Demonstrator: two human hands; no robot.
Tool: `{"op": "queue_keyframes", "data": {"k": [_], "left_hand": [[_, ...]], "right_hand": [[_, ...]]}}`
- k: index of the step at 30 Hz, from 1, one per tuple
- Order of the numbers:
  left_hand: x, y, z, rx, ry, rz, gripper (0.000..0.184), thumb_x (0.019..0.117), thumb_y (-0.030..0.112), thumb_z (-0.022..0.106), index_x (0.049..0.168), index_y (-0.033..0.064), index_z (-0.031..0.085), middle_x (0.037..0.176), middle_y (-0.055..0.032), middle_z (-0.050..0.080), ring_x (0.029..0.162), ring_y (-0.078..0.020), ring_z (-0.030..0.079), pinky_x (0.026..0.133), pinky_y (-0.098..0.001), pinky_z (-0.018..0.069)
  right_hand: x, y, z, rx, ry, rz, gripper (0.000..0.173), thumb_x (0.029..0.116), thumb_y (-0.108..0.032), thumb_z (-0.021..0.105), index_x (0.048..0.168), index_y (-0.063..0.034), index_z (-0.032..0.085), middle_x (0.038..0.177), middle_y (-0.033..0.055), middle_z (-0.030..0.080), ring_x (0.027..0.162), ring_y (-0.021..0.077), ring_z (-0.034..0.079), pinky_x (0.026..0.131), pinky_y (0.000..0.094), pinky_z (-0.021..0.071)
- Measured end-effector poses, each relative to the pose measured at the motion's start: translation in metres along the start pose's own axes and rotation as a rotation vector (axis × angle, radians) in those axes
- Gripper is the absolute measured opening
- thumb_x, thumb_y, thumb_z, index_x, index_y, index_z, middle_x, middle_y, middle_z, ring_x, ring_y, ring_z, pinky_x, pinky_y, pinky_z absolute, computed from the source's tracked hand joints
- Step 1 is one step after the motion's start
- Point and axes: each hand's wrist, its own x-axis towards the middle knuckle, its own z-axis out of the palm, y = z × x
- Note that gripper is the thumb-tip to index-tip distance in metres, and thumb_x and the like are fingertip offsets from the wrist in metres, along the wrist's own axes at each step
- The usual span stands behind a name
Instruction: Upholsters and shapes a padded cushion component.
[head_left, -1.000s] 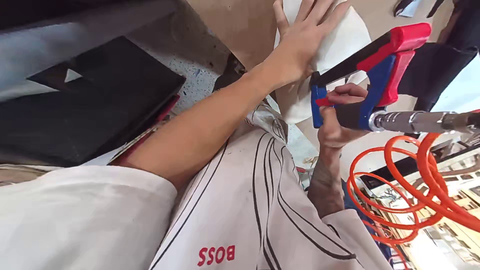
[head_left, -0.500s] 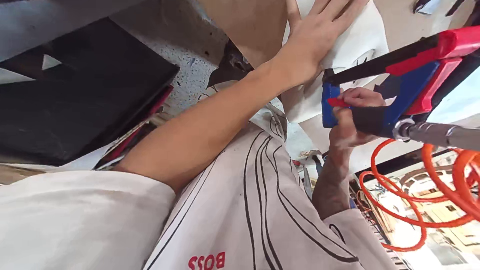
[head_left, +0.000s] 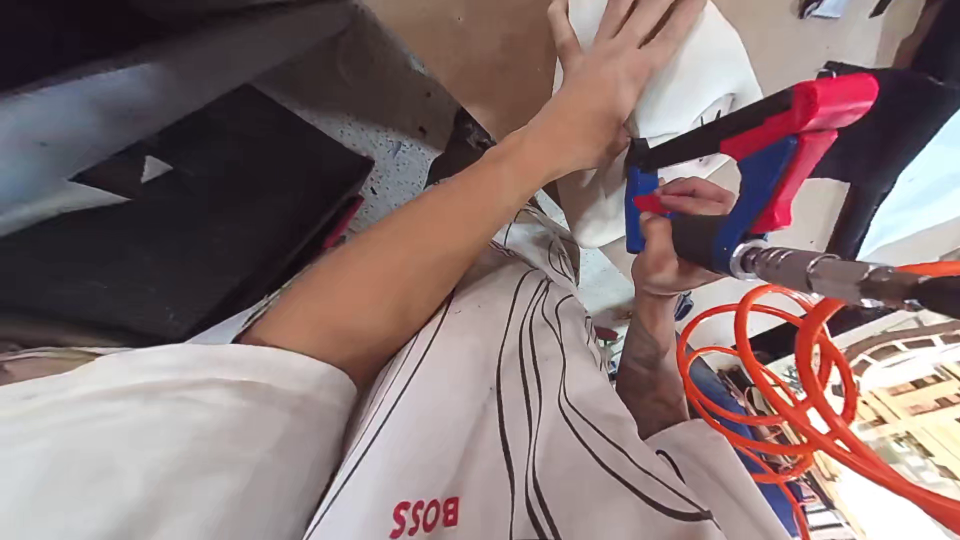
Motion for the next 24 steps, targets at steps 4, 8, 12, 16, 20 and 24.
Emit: {"op": "queue_keyframes", "data": {"k": [4, 8, 12, 16, 20, 24], "left_hand": [[-0.001, 0.005, -0.002, 0.084, 0.037, -0.026, 0.11, 0.0723, 0.026, 0.09, 0.164, 0.0304, 0.028, 0.17, 0.0041, 0.025, 0.158, -0.032, 0.015, 0.108, -0.0872, -0.0002], [-0.002, 0.0, 0.003, 0.176, 0.144, 0.025, 0.108, 0.0678, 0.041, 0.093, 0.16, 0.0316, 0.037, 0.167, 0.0067, 0.033, 0.156, -0.0299, 0.023, 0.111, -0.0827, 0.0064], [-0.004, -0.006, 0.001, 0.347, 0.166, 0.029, 0.104, 0.0713, 0.07, 0.077, 0.16, 0.0399, 0.033, 0.168, 0.0141, 0.029, 0.157, -0.0242, 0.02, 0.114, -0.0783, 0.0069], [-0.004, -0.005, 0.0, 0.416, 0.122, 0.034, 0.106, 0.0749, 0.078, 0.069, 0.163, 0.0381, 0.026, 0.17, 0.0121, 0.023, 0.159, -0.0276, 0.013, 0.112, -0.0808, 0.0071], [0.001, 0.005, -0.018, 0.433, -0.008, 0.005, 0.11, 0.0742, 0.058, 0.081, 0.164, 0.0388, 0.02, 0.172, 0.0114, 0.015, 0.16, -0.0301, 0.006, 0.108, -0.0849, 0.0126], [0.013, 0.029, -0.013, 0.58, -0.034, -0.094, 0.135, 0.0599, 0.073, 0.084, 0.166, 0.0315, 0.013, 0.173, 0.0016, 0.012, 0.159, -0.0387, 0.005, 0.106, -0.0879, 0.011]], "right_hand": [[-0.009, -0.013, -0.03, -0.014, 0.073, 0.039, 0.028, 0.0781, 0.001, 0.076, 0.105, -0.0042, 0.069, 0.101, 0.01, 0.072, 0.096, 0.0266, 0.071, 0.082, 0.047, 0.0625], [-0.04, -0.02, -0.099, -0.037, 0.209, 0.127, 0.031, 0.0716, 0.006, 0.079, 0.1, -0.0002, 0.069, 0.097, 0.0131, 0.073, 0.092, 0.0292, 0.072, 0.081, 0.0479, 0.063], [-0.065, -0.013, -0.153, 0.001, 0.347, 0.167, 0.027, 0.0706, 0.01, 0.076, 0.095, 0.0048, 0.066, 0.094, 0.0196, 0.071, 0.089, 0.0349, 0.071, 0.079, 0.05, 0.0624], [-0.081, 0.0, -0.17, -0.016, 0.521, 0.274, 0.028, 0.0702, 0.014, 0.072, 0.097, 0.0076, 0.065, 0.093, 0.022, 0.072, 0.085, 0.0375, 0.072, 0.073, 0.0531, 0.0631], [-0.075, 0.036, -0.209, 0.062, 0.628, 0.391, 0.033, 0.0735, 0.017, 0.065, 0.104, 0.0059, 0.06, 0.093, 0.021, 0.072, 0.082, 0.0388, 0.073, 0.072, 0.0566, 0.0638], [-0.059, 0.075, -0.251, 0.26, 0.83, 0.468, 0.031, 0.0775, 0.013, 0.061, 0.105, 0.0016, 0.053, 0.093, 0.0195, 0.071, 0.085, 0.0382, 0.073, 0.076, 0.0577, 0.0635]]}}
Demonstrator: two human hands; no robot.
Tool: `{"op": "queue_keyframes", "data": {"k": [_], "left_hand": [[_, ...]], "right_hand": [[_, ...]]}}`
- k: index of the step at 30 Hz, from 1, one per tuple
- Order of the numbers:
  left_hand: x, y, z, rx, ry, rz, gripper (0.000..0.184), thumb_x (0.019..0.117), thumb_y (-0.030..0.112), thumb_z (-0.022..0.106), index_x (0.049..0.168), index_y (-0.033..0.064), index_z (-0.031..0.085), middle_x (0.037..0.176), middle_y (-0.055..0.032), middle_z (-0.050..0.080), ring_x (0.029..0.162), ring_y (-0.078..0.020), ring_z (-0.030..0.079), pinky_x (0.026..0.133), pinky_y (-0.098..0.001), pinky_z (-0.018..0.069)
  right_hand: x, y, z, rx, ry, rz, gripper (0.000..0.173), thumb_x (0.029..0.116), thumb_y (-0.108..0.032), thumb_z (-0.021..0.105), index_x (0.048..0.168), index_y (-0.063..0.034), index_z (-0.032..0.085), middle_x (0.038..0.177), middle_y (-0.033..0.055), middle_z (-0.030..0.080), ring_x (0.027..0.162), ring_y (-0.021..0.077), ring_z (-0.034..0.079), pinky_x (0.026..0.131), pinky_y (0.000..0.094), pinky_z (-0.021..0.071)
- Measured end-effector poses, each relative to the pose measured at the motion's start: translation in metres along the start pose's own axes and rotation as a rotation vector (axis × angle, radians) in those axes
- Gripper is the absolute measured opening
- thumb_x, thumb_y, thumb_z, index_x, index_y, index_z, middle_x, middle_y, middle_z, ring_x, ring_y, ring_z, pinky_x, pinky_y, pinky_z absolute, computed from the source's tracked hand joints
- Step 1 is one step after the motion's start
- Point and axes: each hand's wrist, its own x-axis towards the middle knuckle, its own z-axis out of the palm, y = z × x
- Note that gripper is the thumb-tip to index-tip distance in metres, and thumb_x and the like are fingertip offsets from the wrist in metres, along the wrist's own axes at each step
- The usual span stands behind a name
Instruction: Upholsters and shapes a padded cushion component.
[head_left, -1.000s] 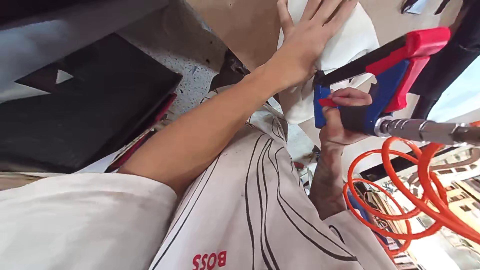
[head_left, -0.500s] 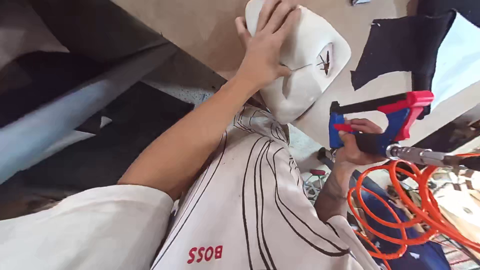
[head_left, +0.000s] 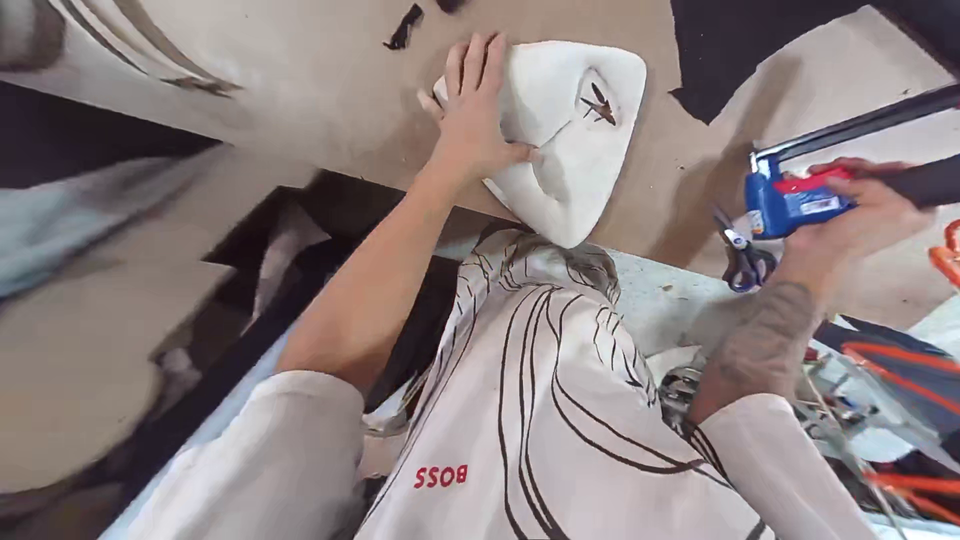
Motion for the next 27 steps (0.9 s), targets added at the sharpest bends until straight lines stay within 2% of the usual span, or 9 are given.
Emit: {"op": "queue_keyframes", "data": {"k": [2, 4, 5, 7, 9, 12, 18, 23, 27], "left_hand": [[0.001, 0.013, 0.01, 0.058, 0.064, -0.036, 0.142, 0.0551, 0.09, 0.072, 0.167, 0.026, 0.012, 0.174, -0.0017, 0.01, 0.159, -0.0396, 0.004, 0.11, -0.0854, 0.0071], [0.004, 0.022, 0.02, 0.072, 0.153, -0.064, 0.137, 0.059, 0.096, 0.061, 0.166, 0.0221, 0.018, 0.173, -0.0032, 0.014, 0.158, -0.0392, 0.006, 0.112, -0.0827, 0.0047], [0.007, 0.025, 0.024, 0.074, 0.204, -0.072, 0.132, 0.0619, 0.097, 0.058, 0.164, 0.021, 0.024, 0.172, -0.0038, 0.018, 0.158, -0.0386, 0.009, 0.113, -0.0816, 0.0041], [0.011, 0.028, 0.033, 0.092, 0.307, -0.087, 0.128, 0.062, 0.099, 0.054, 0.161, 0.0218, 0.033, 0.17, -0.0028, 0.024, 0.158, -0.0362, 0.015, 0.115, -0.0796, 0.0036], [0.013, 0.031, 0.041, 0.1, 0.373, -0.1, 0.124, 0.0615, 0.098, 0.056, 0.158, 0.0222, 0.039, 0.168, -0.002, 0.03, 0.156, -0.0346, 0.02, 0.116, -0.0785, 0.0047], [0.014, 0.038, 0.048, 0.095, 0.398, -0.117, 0.119, 0.0636, 0.093, 0.059, 0.158, 0.0218, 0.04, 0.164, -0.0026, 0.037, 0.155, -0.0352, 0.025, 0.116, -0.0794, 0.0034], [0.012, 0.023, 0.044, -0.042, 0.298, 0.063, 0.107, 0.0781, 0.078, 0.064, 0.163, 0.0227, 0.03, 0.166, -0.002, 0.034, 0.157, -0.0338, 0.019, 0.113, -0.0828, -0.0043], [0.007, 0.019, 0.049, -0.108, 0.353, 0.125, 0.1, 0.0812, 0.077, 0.06, 0.159, 0.0189, 0.038, 0.162, -0.0041, 0.042, 0.155, -0.0322, 0.027, 0.115, -0.0811, -0.002], [0.008, 0.017, 0.052, -0.233, 0.331, 0.119, 0.098, 0.0815, 0.073, 0.063, 0.159, 0.0183, 0.038, 0.16, -0.0031, 0.045, 0.152, -0.0312, 0.033, 0.117, -0.0775, 0.0036]], "right_hand": [[0.015, 0.005, -0.004, 0.095, 0.063, 0.082, 0.026, 0.0822, 0.011, 0.057, 0.105, 0.0004, 0.053, 0.096, 0.0196, 0.069, 0.089, 0.0372, 0.072, 0.08, 0.0571, 0.0626], [0.014, 0.008, -0.005, 0.132, 0.03, 0.159, 0.021, 0.0896, 0.009, 0.048, 0.105, -0.0039, 0.051, 0.1, 0.0144, 0.065, 0.092, 0.0314, 0.07, 0.084, 0.0546, 0.0623], [0.011, 0.009, 0.001, 0.175, -0.005, 0.133, 0.02, 0.0871, 0.012, 0.047, 0.102, -0.0015, 0.052, 0.098, 0.0172, 0.066, 0.089, 0.0345, 0.07, 0.082, 0.0582, 0.0619], [-0.003, 0.012, 0.015, 0.18, -0.202, 0.016, 0.024, 0.0789, 0.014, 0.051, 0.097, -0.0009, 0.055, 0.094, 0.0172, 0.07, 0.085, 0.0353, 0.072, 0.077, 0.0553, 0.0627], [-0.022, 0.013, 0.032, 0.153, -0.435, -0.111, 0.033, 0.0734, 0.013, 0.062, 0.102, -0.0017, 0.057, 0.098, 0.0159, 0.073, 0.086, 0.0348, 0.073, 0.076, 0.0521, 0.0643], [-0.041, 0.01, 0.082, 0.177, -0.584, -0.226, 0.048, 0.0674, 0.008, 0.081, 0.109, 0.0024, 0.058, 0.095, 0.0167, 0.074, 0.085, 0.0346, 0.074, 0.076, 0.0523, 0.0641], [-0.035, 0.021, 0.161, 0.158, -0.857, -0.385, 0.036, 0.0725, -0.001, 0.081, 0.103, 0.0036, 0.062, 0.087, 0.0161, 0.075, 0.079, 0.0321, 0.074, 0.071, 0.051, 0.0635], [-0.033, 0.018, 0.187, 0.045, -1.063, -0.372, 0.037, 0.0796, -0.003, 0.078, 0.111, 0.0005, 0.06, 0.092, 0.0111, 0.074, 0.083, 0.0281, 0.074, 0.076, 0.0487, 0.0641], [-0.024, 0.02, 0.192, -0.029, -1.157, -0.372, 0.043, 0.0803, -0.007, 0.08, 0.115, 0.0008, 0.056, 0.095, 0.0131, 0.073, 0.087, 0.0311, 0.074, 0.078, 0.0505, 0.0631]]}}
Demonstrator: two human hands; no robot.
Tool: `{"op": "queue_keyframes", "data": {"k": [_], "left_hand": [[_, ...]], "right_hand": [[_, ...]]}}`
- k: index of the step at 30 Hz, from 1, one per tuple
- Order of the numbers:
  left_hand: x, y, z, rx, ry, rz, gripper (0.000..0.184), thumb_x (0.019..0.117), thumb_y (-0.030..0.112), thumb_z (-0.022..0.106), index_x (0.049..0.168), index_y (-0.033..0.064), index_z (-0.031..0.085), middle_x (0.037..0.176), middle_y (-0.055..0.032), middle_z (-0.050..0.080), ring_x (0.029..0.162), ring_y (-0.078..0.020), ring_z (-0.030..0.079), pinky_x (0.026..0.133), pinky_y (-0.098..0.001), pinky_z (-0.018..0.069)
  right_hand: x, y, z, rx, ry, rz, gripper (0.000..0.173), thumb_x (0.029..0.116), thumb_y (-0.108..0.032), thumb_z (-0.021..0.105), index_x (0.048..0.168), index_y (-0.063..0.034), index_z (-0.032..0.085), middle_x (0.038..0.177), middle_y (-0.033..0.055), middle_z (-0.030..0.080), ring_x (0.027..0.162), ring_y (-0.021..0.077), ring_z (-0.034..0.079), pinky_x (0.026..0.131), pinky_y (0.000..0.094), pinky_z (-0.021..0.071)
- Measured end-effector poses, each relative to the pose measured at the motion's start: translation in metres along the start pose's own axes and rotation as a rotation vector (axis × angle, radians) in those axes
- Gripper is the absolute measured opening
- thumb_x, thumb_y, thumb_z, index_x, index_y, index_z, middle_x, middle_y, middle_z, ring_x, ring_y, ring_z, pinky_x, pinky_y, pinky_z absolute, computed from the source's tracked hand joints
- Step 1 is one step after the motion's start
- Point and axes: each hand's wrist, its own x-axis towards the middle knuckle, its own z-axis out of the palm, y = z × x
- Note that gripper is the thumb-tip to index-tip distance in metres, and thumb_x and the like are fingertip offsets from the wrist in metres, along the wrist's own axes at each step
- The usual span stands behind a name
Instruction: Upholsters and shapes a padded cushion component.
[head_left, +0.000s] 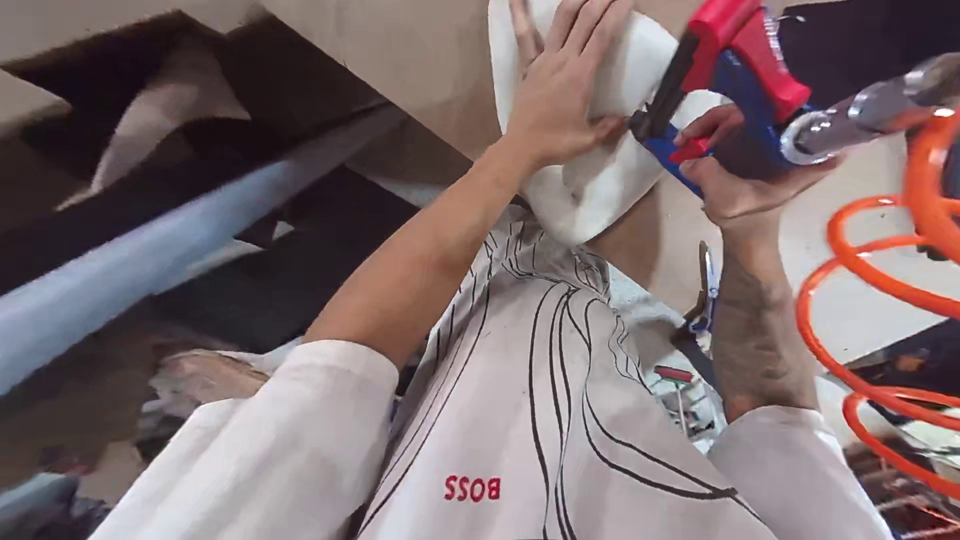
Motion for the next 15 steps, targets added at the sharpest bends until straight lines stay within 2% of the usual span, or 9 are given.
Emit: {"op": "queue_keyframes", "data": {"k": [3, 6, 8, 12, 15], "left_hand": [[0.0, 0.0, 0.002, -0.022, -0.025, -0.025, 0.096, 0.081, 0.071, 0.064, 0.158, 0.0186, 0.04, 0.157, -0.0036, 0.049, 0.149, -0.0305, 0.038, 0.118, -0.0739, 0.0125], [0.0, 0.001, 0.0, -0.037, -0.068, -0.047, 0.094, 0.0821, 0.067, 0.066, 0.159, 0.0209, 0.037, 0.159, -0.0015, 0.047, 0.149, -0.0294, 0.038, 0.12, -0.0698, 0.0154], [0.0, 0.001, 0.0, -0.049, -0.071, -0.053, 0.095, 0.082, 0.066, 0.067, 0.16, 0.0215, 0.037, 0.159, -0.0009, 0.046, 0.148, -0.0287, 0.039, 0.119, -0.0693, 0.0183], [0.0, 0.001, 0.0, -0.08, -0.058, -0.036, 0.093, 0.0818, 0.06, 0.071, 0.159, 0.0192, 0.039, 0.159, -0.0022, 0.047, 0.148, -0.0292, 0.039, 0.118, -0.0693, 0.0186], [-0.002, 0.002, 0.001, -0.072, -0.059, -0.026, 0.089, 0.0839, 0.061, 0.068, 0.157, 0.0161, 0.042, 0.153, -0.0044, 0.053, 0.143, -0.0291, 0.046, 0.116, -0.0654, 0.0273]], "right_hand": [[0.004, 0.007, -0.012, 0.072, -0.073, 0.02, 0.037, 0.0793, -0.003, 0.079, 0.111, 0.0027, 0.059, 0.097, 0.0191, 0.073, 0.088, 0.0383, 0.073, 0.078, 0.0562, 0.0625], [0.007, 0.01, -0.016, 0.113, -0.105, 0.035, 0.037, 0.0792, 0.0, 0.077, 0.11, 0.0023, 0.058, 0.099, 0.0205, 0.072, 0.088, 0.0414, 0.073, 0.078, 0.0593, 0.0625], [0.003, 0.009, -0.017, 0.078, -0.118, 0.06, 0.033, 0.0804, -0.001, 0.077, 0.109, -0.0006, 0.06, 0.103, 0.0177, 0.073, 0.092, 0.0395, 0.073, 0.082, 0.0587, 0.0625], [-0.008, 0.004, -0.017, -0.015, -0.152, 0.106, 0.031, 0.0844, -0.006, 0.074, 0.113, -0.004, 0.061, 0.11, 0.0123, 0.073, 0.103, 0.0347, 0.072, 0.09, 0.0548, 0.0615], [-0.01, 0.004, -0.017, 0.023, -0.151, 0.118, 0.032, 0.0851, -0.005, 0.076, 0.115, -0.0074, 0.063, 0.113, 0.0102, 0.073, 0.106, 0.0333, 0.072, 0.093, 0.0545, 0.0607]]}}
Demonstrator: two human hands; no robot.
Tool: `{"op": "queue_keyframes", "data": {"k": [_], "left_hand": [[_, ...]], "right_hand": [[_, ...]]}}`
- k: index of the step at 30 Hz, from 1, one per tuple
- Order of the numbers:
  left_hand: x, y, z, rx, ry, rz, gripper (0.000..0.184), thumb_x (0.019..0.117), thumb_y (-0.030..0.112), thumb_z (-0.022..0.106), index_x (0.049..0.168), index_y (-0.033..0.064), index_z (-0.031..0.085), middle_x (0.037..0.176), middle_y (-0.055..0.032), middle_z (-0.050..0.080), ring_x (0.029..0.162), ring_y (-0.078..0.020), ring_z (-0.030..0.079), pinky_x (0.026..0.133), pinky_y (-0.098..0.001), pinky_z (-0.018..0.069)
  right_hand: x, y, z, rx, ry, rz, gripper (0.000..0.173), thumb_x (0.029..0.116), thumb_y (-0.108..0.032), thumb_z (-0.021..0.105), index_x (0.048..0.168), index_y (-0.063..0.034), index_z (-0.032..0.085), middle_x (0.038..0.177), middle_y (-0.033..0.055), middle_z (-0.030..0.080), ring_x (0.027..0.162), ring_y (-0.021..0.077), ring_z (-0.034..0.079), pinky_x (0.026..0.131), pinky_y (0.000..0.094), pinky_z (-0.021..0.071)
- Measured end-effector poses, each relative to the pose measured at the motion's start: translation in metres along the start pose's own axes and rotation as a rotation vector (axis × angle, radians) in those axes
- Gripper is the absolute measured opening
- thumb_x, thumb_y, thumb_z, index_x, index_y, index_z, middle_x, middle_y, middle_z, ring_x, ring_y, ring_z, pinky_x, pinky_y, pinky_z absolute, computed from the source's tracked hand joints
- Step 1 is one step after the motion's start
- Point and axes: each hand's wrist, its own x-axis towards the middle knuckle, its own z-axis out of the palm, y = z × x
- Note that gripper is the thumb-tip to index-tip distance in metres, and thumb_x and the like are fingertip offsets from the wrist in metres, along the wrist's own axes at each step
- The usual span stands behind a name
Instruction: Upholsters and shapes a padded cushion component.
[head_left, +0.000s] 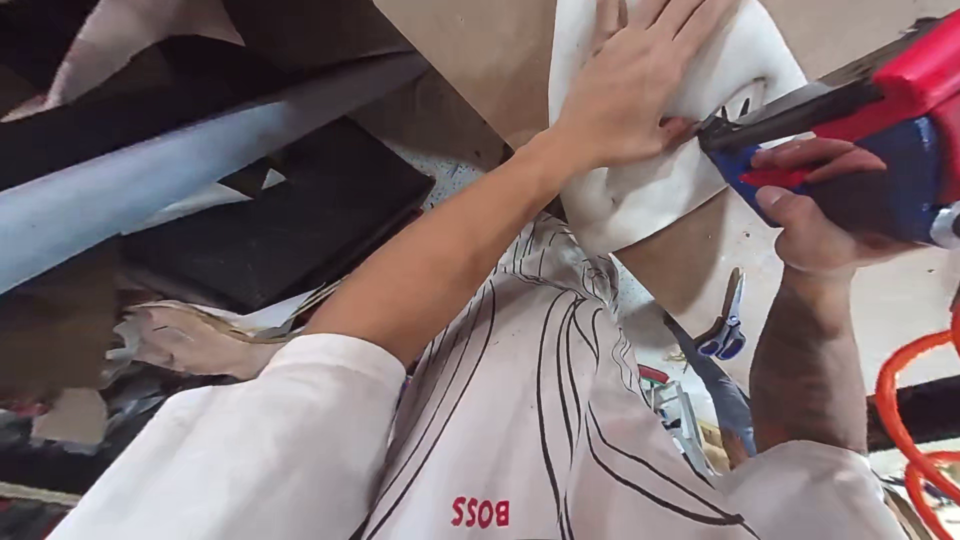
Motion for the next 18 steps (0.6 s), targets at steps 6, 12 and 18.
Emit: {"op": "queue_keyframes", "data": {"k": [6, 12, 18], "left_hand": [[0.001, -0.0003, 0.0002, 0.013, -0.03, -0.005, 0.088, 0.0852, 0.06, 0.066, 0.157, 0.0161, 0.041, 0.152, -0.0054, 0.053, 0.141, -0.0296, 0.047, 0.115, -0.0622, 0.0312], [0.0009, -0.0016, 0.0046, 0.04, -0.019, -0.004, 0.081, 0.0867, 0.064, 0.063, 0.151, 0.0152, 0.049, 0.143, -0.0061, 0.059, 0.135, -0.028, 0.052, 0.112, -0.0563, 0.0377], [-0.0019, -0.0043, 0.0049, 0.008, -0.008, 0.004, 0.078, 0.0884, 0.064, 0.062, 0.149, 0.015, 0.052, 0.139, -0.0061, 0.063, 0.132, -0.0245, 0.056, 0.111, -0.051, 0.0422]], "right_hand": [[-0.0053, 0.002, 0.0005, 0.027, 0.027, 0.039, 0.028, 0.0848, -0.006, 0.077, 0.109, -0.0119, 0.064, 0.109, 0.0067, 0.074, 0.105, 0.031, 0.072, 0.093, 0.0531, 0.0609], [0.0005, 0.0017, 0.0009, 0.003, 0.0, -0.001, 0.032, 0.0812, -0.003, 0.075, 0.109, -0.004, 0.061, 0.109, 0.0123, 0.072, 0.102, 0.0338, 0.072, 0.09, 0.0541, 0.0613], [-0.0003, 0.0051, 0.0002, -0.009, 0.022, -0.02, 0.028, 0.0819, -0.004, 0.077, 0.105, -0.0063, 0.062, 0.11, 0.0114, 0.073, 0.105, 0.0352, 0.072, 0.092, 0.0543, 0.0613]]}}
